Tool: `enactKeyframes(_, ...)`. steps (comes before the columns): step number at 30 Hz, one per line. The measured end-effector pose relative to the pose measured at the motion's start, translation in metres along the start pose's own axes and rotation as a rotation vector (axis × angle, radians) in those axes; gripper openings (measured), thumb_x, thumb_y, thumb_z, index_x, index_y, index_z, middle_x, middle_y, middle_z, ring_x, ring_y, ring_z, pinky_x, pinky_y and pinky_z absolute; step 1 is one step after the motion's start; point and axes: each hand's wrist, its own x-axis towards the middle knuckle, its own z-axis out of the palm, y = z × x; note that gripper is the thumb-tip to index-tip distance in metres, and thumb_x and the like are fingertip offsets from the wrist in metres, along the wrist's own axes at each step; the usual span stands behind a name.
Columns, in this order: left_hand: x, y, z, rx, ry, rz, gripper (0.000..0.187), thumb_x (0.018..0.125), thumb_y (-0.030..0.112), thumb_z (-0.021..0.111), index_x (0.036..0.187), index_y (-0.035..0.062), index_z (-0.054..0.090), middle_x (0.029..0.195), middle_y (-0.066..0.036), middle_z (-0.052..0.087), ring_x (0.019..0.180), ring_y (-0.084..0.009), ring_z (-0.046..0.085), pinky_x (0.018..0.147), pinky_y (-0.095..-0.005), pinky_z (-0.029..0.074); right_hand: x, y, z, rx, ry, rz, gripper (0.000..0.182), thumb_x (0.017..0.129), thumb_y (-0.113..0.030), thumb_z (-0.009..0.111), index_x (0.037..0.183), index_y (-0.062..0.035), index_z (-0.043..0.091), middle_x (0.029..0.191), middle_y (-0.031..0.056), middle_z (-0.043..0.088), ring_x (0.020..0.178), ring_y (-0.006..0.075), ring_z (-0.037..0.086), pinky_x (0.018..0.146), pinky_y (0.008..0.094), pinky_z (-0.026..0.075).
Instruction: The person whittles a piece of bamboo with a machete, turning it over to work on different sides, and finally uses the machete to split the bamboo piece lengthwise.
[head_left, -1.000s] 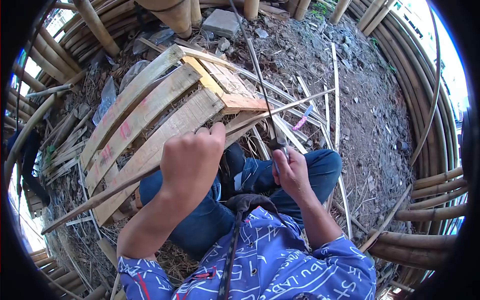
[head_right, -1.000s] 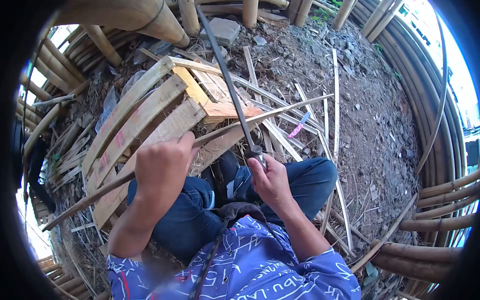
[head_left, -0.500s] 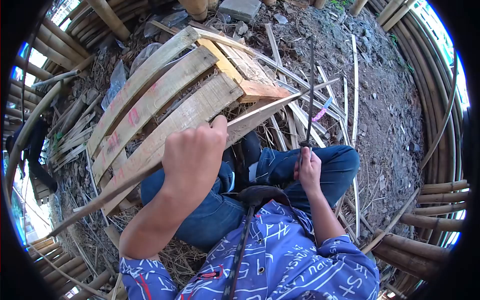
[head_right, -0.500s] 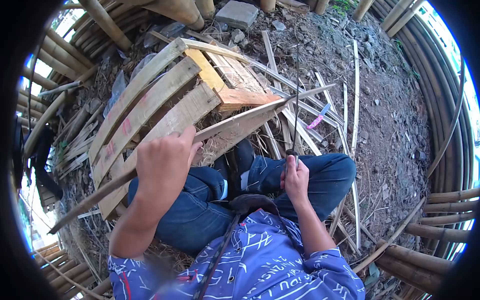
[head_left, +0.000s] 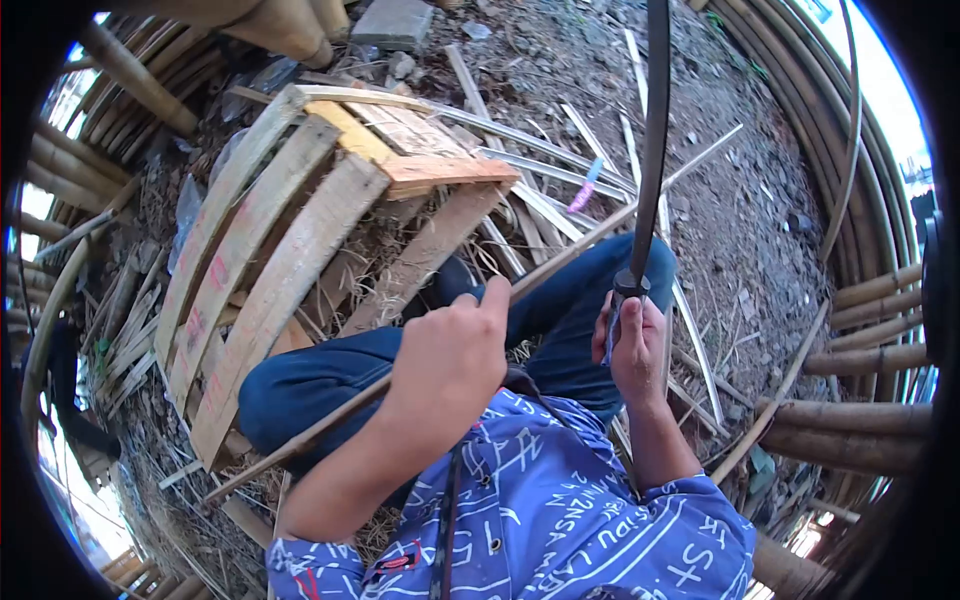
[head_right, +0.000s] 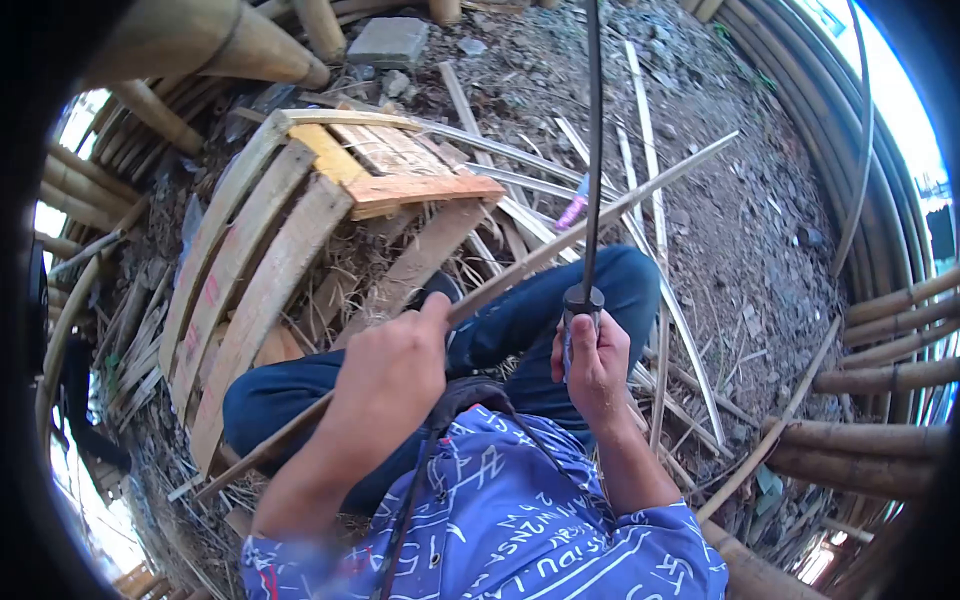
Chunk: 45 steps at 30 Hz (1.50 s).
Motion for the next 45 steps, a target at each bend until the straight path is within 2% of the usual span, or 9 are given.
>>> enactKeyframes(7,-0.012,0.054,0.073,-0.113,-0.094,0.034,0.01,0.092,0.015,0.048,0.094,0.0057,0.051,0.071,-0.018,0.061,0.065,-0.0383,0.061,0.056,-0.0476,0.048,-0.046,0.012,-0.058,0.006,0.143,0.104,0.046,0.094,-0.049,0.045,0.085,-0.0042,0.05,0.055,0.002,0.049,0.042,0.0076,0.047,0.039,0.02,0.035)
enactKeyframes(18,-0.011,0.072,0.069,0.029,-0.035,0.01,0.009,0.091,0.015,0.05,0.091,0.0063,0.053,0.073,-0.017,0.064,0.067,-0.0371,0.064,0.057,-0.0461,0.05,-0.055,0.021,-0.061,-0.214,0.078,0.23,0.049,0.09,-0.053,0.051,0.079,-0.0056,0.052,0.055,-0.0011,0.05,0.046,0.0056,0.049,0.041,0.0196,0.037)
enactKeyframes(21,-0.01,0.071,0.065,0.052,-0.017,0.028,0.009,0.091,0.015,0.05,0.09,0.0071,0.053,0.072,-0.015,0.064,0.066,-0.0358,0.064,0.056,-0.0458,0.05,-0.045,0.028,-0.065,-0.466,0.024,0.117,0.043,0.089,-0.037,0.06,0.073,0.0017,0.049,0.052,0.0119,0.044,0.047,0.0186,0.042,0.048,0.0352,0.036)
enactKeyframes(25,-0.009,0.07,0.066,0.058,-0.013,0.046,0.009,0.091,0.015,0.05,0.089,0.0075,0.053,0.072,-0.014,0.065,0.066,-0.0346,0.064,0.055,-0.0443,0.05,-0.035,0.024,-0.071,-0.577,-0.019,0.074,0.043,0.087,-0.038,0.062,0.077,0.0023,0.052,0.057,0.0174,0.048,0.051,0.0318,0.044,0.051,0.0379,0.038)
enactKeyframes(34,-0.009,0.064,0.07,-0.001,-0.035,0.044,0.008,0.091,0.015,0.051,0.089,0.007,0.053,0.07,-0.015,0.064,0.065,-0.0345,0.064,0.055,-0.0434,0.05,-0.032,0.022,-0.075,-0.663,-0.025,0.077,0.044,0.085,-0.041,0.063,0.082,0.0014,0.054,0.062,0.019,0.051,0.058,0.038,0.051,0.055,0.0409,0.04)
enactKeyframes(38,-0.011,0.062,0.067,-0.018,-0.028,0.06,0.009,0.092,0.015,0.051,0.089,0.007,0.053,0.07,-0.014,0.064,0.065,-0.0344,0.064,0.054,-0.0434,0.05,-0.03,0.025,-0.079,-0.763,-0.021,-0.008,0.045,0.086,-0.044,0.062,0.081,0.0009,0.055,0.057,0.0155,0.051,0.053,0.0332,0.052,0.052,0.0386,0.04)
enactKeyframes(41,-0.012,0.062,0.06,-0.045,-0.043,0.035,0.009,0.092,0.015,0.05,0.089,0.0071,0.052,0.069,-0.014,0.063,0.064,-0.0344,0.063,0.054,-0.0436,0.05,-0.026,0.031,-0.101,-0.783,0.141,0.017,0.045,0.088,-0.044,0.06,0.082,0.0001,0.059,0.053,0.0088,0.054,0.046,0.0207,0.054,0.048,0.0344,0.041)
enactKeyframes(43,-0.011,0.065,0.058,0.085,-0.071,0.105,0.009,0.085,0.003,0.051,0.093,0.0061,0.053,0.07,-0.011,0.063,0.064,-0.0276,0.067,0.053,-0.0338,0.053,-0.023,0.034,-0.109,-0.785,0.169,0.026,0.043,0.089,-0.042,0.06,0.083,0.0006,0.06,0.054,0.0108,0.055,0.048,0.0228,0.054,0.049,0.036,0.042)
enactKeyframes(45,-0.011,0.063,0.059,0.069,-0.069,0.113,0.008,0.085,0.003,0.051,0.092,0.0061,0.053,0.071,-0.011,0.063,0.064,-0.0281,0.067,0.053,-0.0342,0.053,-0.024,0.037,-0.111,-0.802,0.189,-0.015,0.043,0.088,-0.042,0.06,0.084,0.0008,0.061,0.054,0.0111,0.056,0.048,0.0233,0.054,0.05,0.0364,0.042)
